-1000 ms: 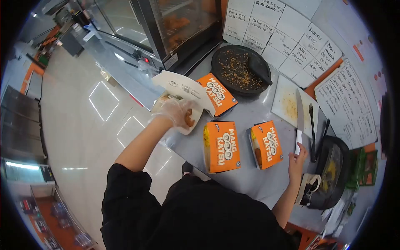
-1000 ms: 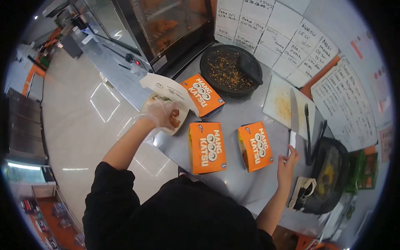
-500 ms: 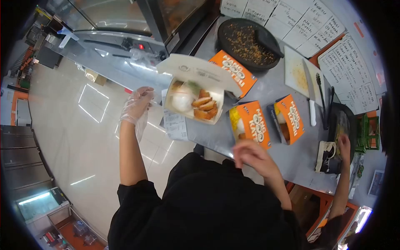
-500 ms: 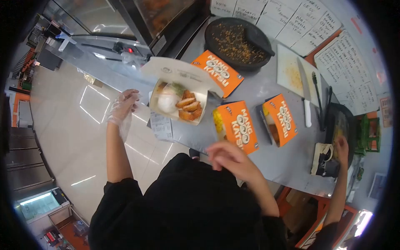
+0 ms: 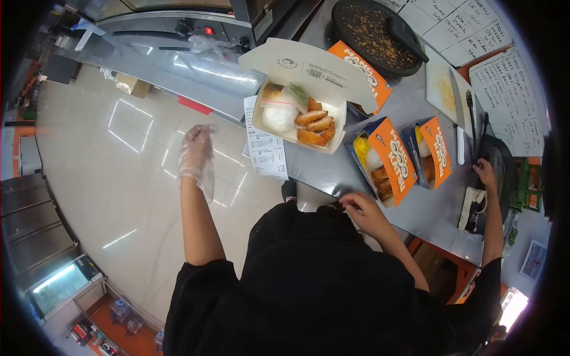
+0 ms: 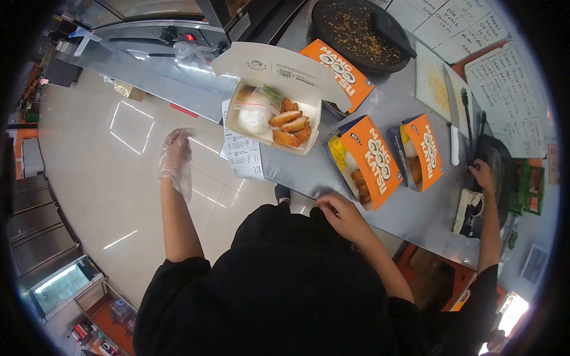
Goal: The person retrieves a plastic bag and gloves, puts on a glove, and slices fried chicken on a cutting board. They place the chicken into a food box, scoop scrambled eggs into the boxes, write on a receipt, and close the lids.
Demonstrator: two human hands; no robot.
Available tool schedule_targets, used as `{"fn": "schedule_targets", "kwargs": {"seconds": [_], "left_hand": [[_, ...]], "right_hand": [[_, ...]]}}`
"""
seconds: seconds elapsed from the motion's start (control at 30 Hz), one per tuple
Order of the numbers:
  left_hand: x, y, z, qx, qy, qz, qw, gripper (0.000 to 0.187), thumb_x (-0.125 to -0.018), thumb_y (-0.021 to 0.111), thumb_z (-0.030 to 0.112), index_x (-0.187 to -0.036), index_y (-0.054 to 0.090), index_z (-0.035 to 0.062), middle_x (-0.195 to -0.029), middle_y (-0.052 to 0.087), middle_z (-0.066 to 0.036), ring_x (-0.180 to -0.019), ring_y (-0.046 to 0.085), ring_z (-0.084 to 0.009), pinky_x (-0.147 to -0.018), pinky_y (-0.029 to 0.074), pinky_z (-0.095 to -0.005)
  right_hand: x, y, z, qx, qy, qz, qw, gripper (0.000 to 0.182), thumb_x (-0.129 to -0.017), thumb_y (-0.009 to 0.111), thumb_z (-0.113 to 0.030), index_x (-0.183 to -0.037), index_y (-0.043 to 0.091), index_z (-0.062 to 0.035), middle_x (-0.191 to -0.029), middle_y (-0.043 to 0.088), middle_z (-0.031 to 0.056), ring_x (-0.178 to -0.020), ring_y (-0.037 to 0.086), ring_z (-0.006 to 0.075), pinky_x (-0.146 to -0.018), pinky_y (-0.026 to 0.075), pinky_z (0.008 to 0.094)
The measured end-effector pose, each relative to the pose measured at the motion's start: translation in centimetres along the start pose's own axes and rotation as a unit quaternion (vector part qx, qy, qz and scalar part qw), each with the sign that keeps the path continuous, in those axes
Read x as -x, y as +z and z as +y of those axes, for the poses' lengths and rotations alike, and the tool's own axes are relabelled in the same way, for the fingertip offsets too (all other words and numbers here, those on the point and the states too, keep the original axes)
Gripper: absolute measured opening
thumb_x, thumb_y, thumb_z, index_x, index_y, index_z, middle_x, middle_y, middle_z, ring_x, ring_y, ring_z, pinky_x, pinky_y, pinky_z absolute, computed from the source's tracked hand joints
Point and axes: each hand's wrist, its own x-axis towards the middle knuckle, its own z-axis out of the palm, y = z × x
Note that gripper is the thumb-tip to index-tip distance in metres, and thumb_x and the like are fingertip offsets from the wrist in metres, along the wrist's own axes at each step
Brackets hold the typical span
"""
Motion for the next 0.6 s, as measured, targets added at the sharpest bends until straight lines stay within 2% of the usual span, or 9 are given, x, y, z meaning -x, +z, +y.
{"fn": "schedule_targets", "kwargs": {"seconds": [0.1,0.2,0.27,0.37,0.4,0.43,0.47,0.53,0.6], "left_hand": [[1.5,-0.1,1.0,0.043,0.014,0.084,0.995,0.019,-0.085,0.058,0.026,-0.089,0.063,0.0087,-0.064,0.045,0.004,-0.052,0.038,-0.006,-0.046,0.032,-0.0219],[1.8,-0.4,2.1,-0.059,0.062,0.152,0.985,0.021,-0.087,0.054,0.029,-0.09,0.062,0.0099,-0.066,0.043,0.006,-0.054,0.036,-0.0047,-0.046,0.029,-0.0208],[0.9,-1.2,0.7,-0.051,0.225,0.093,0.969,0.025,-0.089,0.05,0.033,-0.092,0.062,0.0111,-0.066,0.04,0.007,-0.055,0.034,-0.0045,-0.046,0.028,-0.0205],[-2.2,0.3,1.5,0.039,0.179,0.132,0.974,0.025,-0.091,0.047,0.034,-0.09,0.059,0.0118,-0.064,0.039,0.006,-0.054,0.034,-0.0048,-0.045,0.03,-0.0197],[-6.2,-0.9,0.0,-0.036,0.212,0.204,0.955,0.022,-0.09,0.048,0.032,-0.091,0.058,0.0123,-0.065,0.041,0.004,-0.056,0.037,-0.0056,-0.047,0.032,-0.0207],[-3.1,2.1,3.3,0.036,0.184,0.164,0.969,0.021,-0.089,0.05,0.031,-0.094,0.057,0.0121,-0.068,0.044,0.004,-0.059,0.039,-0.0064,-0.052,0.034,-0.0216],[-1.3,4.4,4.9,0.106,0.275,0.051,0.954,0.02,-0.088,0.053,0.029,-0.097,0.055,0.0119,-0.072,0.045,0.004,-0.064,0.041,-0.0063,-0.056,0.033,-0.021],[0.9,8.9,7.4,0.173,0.288,0.021,0.942,0.028,-0.088,0.054,0.031,-0.105,0.055,0.0092,-0.08,0.046,0.002,-0.071,0.042,-0.0082,-0.061,0.034,-0.0222],[8.0,17.0,12.0,0.273,0.212,0.075,0.935,0.027,-0.09,0.053,0.032,-0.108,0.054,0.0117,-0.091,0.051,0.003,-0.078,0.046,-0.0068,-0.072,0.039,-0.0206]], "right_hand": [[2.8,-0.4,3.3,-0.016,0.021,0.049,0.998,0.017,-0.085,0.051,0.0,-0.101,0.057,-0.0025,-0.099,0.053,0.0082,-0.087,0.058,0.0163,-0.076,0.047,0.0276],[4.2,-0.8,5.3,-0.105,0.027,0.147,0.983,0.018,-0.084,0.052,0.0,-0.102,0.056,-0.0028,-0.103,0.051,0.0089,-0.086,0.057,0.0157,-0.075,0.047,0.0267],[4.2,-0.7,6.7,-0.103,-0.005,0.171,0.98,0.02,-0.085,0.053,-0.001,-0.105,0.055,-0.0036,-0.102,0.05,0.0084,-0.082,0.055,0.0172,-0.075,0.046,0.0264],[4.9,-2.0,7.2,-0.135,0.041,0.147,0.979,0.013,-0.087,0.053,-0.006,-0.097,0.06,-0.0029,-0.087,0.06,0.0084,-0.083,0.058,0.0169,-0.074,0.047,0.029],[5.8,-2.8,7.4,-0.074,0.017,0.175,0.982,0.013,-0.086,0.053,-0.006,-0.097,0.06,-0.0032,-0.087,0.061,0.009,-0.081,0.059,0.0178,-0.073,0.047,0.0289],[7.0,-3.5,7.8,-0.092,0.019,0.226,0.97,0.013,-0.085,0.052,-0.004,-0.094,0.061,-0.0028,-0.084,0.06,0.0085,-0.078,0.059,0.0181,-0.072,0.047,0.029],[8.4,-4.3,9.0,-0.086,0.007,0.277,0.957,0.014,-0.084,0.051,-0.002,-0.092,0.061,-0.0027,-0.081,0.059,0.0076,-0.073,0.057,0.0152,-0.068,0.046,0.0277],[11.6,-5.9,11.7,-0.099,0.033,0.403,0.909,0.014,-0.082,0.05,0.001,-0.089,0.062,-0.0029,-0.079,0.058,0.0055,-0.068,0.053,0.0116,-0.062,0.043,0.0248],[14.5,-7.9,13.8,-0.11,0.024,0.567,0.816,0.014,-0.083,0.047,0.003,-0.085,0.06,-0.0017,-0.076,0.055,0.0031,-0.064,0.05,0.0095,-0.058,0.04,0.0226]]}}
